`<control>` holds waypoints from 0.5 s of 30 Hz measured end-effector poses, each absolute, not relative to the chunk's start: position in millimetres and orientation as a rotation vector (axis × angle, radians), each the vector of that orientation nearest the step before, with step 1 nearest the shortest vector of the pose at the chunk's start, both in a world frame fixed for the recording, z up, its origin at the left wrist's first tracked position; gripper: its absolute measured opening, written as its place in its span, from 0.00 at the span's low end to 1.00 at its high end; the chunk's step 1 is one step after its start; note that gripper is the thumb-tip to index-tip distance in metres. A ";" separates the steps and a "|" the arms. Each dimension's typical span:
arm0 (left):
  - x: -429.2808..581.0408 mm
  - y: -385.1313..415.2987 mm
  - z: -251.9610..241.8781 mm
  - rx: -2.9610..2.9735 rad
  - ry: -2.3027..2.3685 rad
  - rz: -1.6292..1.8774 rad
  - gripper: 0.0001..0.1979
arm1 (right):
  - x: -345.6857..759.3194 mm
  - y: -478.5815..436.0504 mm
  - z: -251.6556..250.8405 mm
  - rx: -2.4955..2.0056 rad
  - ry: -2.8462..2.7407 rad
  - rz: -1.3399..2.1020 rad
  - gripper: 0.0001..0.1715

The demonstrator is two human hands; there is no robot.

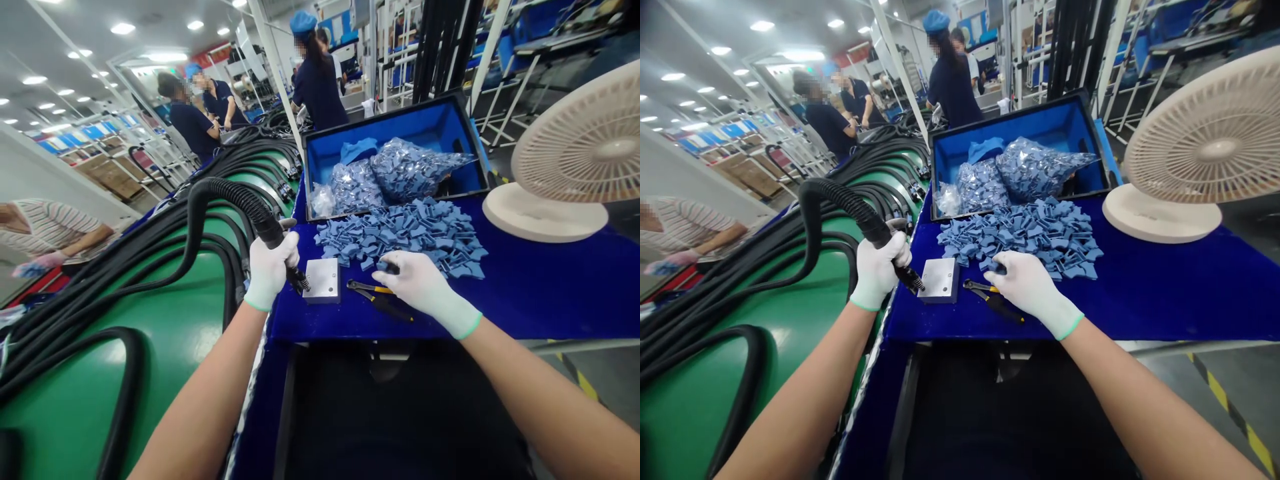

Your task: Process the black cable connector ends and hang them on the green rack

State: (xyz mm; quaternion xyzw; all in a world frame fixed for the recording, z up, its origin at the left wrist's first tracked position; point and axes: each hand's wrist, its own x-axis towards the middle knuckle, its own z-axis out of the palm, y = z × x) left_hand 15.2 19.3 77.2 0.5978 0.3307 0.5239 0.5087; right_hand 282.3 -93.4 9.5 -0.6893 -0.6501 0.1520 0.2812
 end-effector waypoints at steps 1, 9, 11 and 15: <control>13.3 18.0 76.5 1.450 0.807 1.266 0.17 | 278.8 -93.0 13.2 -1.857 -1.733 0.433 0.22; 16.1 11.6 58.9 1.506 0.991 1.323 0.17 | 245.5 -84.3 25.9 -1.634 -1.875 0.611 0.20; 19.8 11.9 56.4 1.525 1.064 1.308 0.17 | 236.4 -78.6 30.5 -1.538 -1.904 0.695 0.17; 19.0 17.4 58.2 1.606 1.116 1.206 0.15 | 211.6 -57.1 41.6 -1.339 -1.966 0.789 0.12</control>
